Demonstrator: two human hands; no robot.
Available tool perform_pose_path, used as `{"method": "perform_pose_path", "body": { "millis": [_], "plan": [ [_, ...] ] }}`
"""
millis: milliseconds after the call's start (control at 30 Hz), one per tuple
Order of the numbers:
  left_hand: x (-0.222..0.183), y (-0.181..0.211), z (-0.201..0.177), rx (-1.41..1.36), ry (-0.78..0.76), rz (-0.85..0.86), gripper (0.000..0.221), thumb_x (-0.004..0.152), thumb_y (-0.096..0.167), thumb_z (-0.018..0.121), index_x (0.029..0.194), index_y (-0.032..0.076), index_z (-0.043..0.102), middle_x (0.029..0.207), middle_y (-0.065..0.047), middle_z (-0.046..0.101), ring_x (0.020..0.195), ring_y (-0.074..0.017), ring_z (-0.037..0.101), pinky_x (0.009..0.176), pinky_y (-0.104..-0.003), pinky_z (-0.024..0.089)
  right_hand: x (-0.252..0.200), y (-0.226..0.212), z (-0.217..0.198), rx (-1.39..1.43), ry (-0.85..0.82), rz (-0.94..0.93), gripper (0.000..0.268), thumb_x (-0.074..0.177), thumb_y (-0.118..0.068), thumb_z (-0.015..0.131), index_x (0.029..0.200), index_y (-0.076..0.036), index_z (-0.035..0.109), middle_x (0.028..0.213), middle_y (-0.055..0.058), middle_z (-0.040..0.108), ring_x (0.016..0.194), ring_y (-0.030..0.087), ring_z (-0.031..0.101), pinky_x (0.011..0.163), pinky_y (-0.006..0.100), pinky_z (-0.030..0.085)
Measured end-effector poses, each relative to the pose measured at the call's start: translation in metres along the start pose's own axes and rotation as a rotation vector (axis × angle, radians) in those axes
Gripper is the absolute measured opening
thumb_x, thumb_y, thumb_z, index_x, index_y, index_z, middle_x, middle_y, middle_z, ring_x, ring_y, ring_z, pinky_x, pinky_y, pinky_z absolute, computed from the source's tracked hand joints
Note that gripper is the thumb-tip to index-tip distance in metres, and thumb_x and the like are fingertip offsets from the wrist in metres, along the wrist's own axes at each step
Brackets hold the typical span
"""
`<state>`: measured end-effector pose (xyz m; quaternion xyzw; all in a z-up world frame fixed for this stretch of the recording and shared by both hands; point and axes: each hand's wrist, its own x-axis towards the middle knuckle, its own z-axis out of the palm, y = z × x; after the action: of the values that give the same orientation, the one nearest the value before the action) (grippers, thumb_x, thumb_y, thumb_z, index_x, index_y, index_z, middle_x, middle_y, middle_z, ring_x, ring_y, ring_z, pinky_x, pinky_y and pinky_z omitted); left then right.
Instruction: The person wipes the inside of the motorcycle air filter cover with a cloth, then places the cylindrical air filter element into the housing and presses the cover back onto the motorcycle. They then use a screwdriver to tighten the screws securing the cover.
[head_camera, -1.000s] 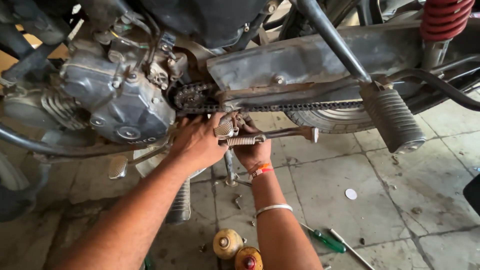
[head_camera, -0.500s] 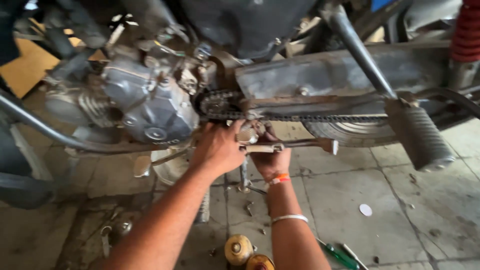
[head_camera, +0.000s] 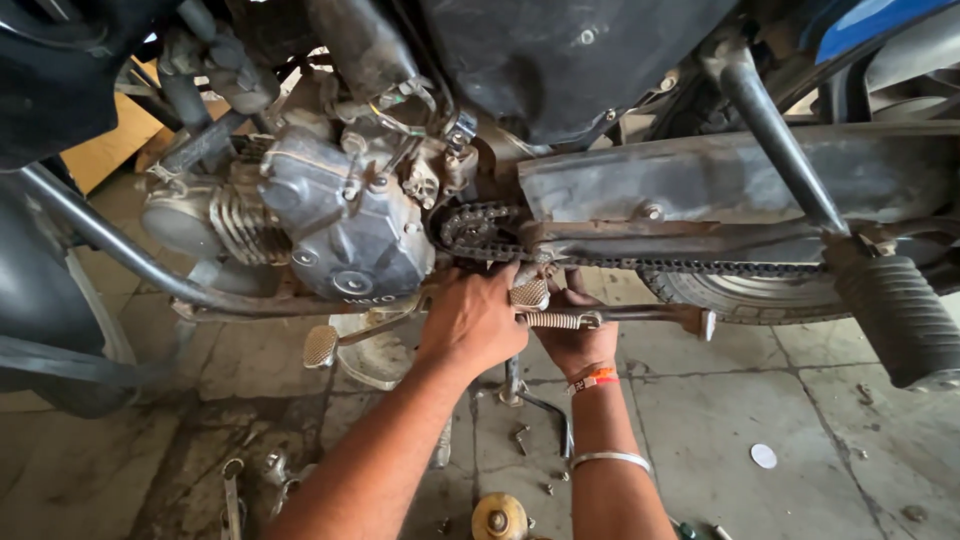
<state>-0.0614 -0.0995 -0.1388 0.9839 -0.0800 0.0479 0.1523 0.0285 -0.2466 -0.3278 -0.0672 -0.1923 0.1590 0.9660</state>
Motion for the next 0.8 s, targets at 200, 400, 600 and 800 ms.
{"method": "perform_pose_path", "body": {
  "millis": [200,400,600,800],
  "plan": [
    [0.001,-0.002,-0.001,-0.018,0.088,0.051,0.039,0.078,0.022,0.066,0.117,0.015,0.065,0.089,-0.019,0.075,0.086,-0.0387,0.072,0.098,-0.049,0.049,0.000,0.006,0.017,0.022,0.241,-0.068,0.047,0.087,-0.014,0.062,0.134,-0.015,0.064,0.135,0.014,0.065,0.127,0.035,0.059,0.108,0.052,0.042],
    [0.001,-0.004,0.001,-0.051,0.071,0.078,0.045,0.076,0.016,0.067,0.121,0.014,0.064,0.094,-0.019,0.075,0.087,-0.0387,0.073,0.096,-0.049,0.052,0.004,0.006,0.022,-0.052,0.202,-0.093,0.042,0.080,-0.012,0.061,0.122,-0.016,0.068,0.126,0.015,0.068,0.118,0.036,0.061,0.101,0.052,0.046],
    [0.003,-0.004,0.002,-0.063,0.078,0.018,0.058,0.077,0.014,0.066,0.134,0.018,0.063,0.097,-0.020,0.075,0.090,-0.0386,0.072,0.087,-0.049,0.056,0.018,0.001,-0.045,-0.154,0.439,-0.262,0.022,0.091,-0.010,0.062,0.112,-0.005,0.067,0.107,0.014,0.068,0.104,0.033,0.066,0.095,0.047,0.052],
    [0.002,-0.002,0.002,-0.013,0.099,-0.143,0.024,0.078,0.019,0.070,0.094,0.004,0.079,0.092,-0.025,0.073,0.096,-0.0418,0.070,0.097,-0.047,0.053,0.019,-0.005,-0.017,-0.196,0.349,-0.168,0.022,0.094,-0.010,0.057,0.113,-0.003,0.067,0.109,0.013,0.072,0.103,0.029,0.067,0.095,0.042,0.051]
  ]
}}
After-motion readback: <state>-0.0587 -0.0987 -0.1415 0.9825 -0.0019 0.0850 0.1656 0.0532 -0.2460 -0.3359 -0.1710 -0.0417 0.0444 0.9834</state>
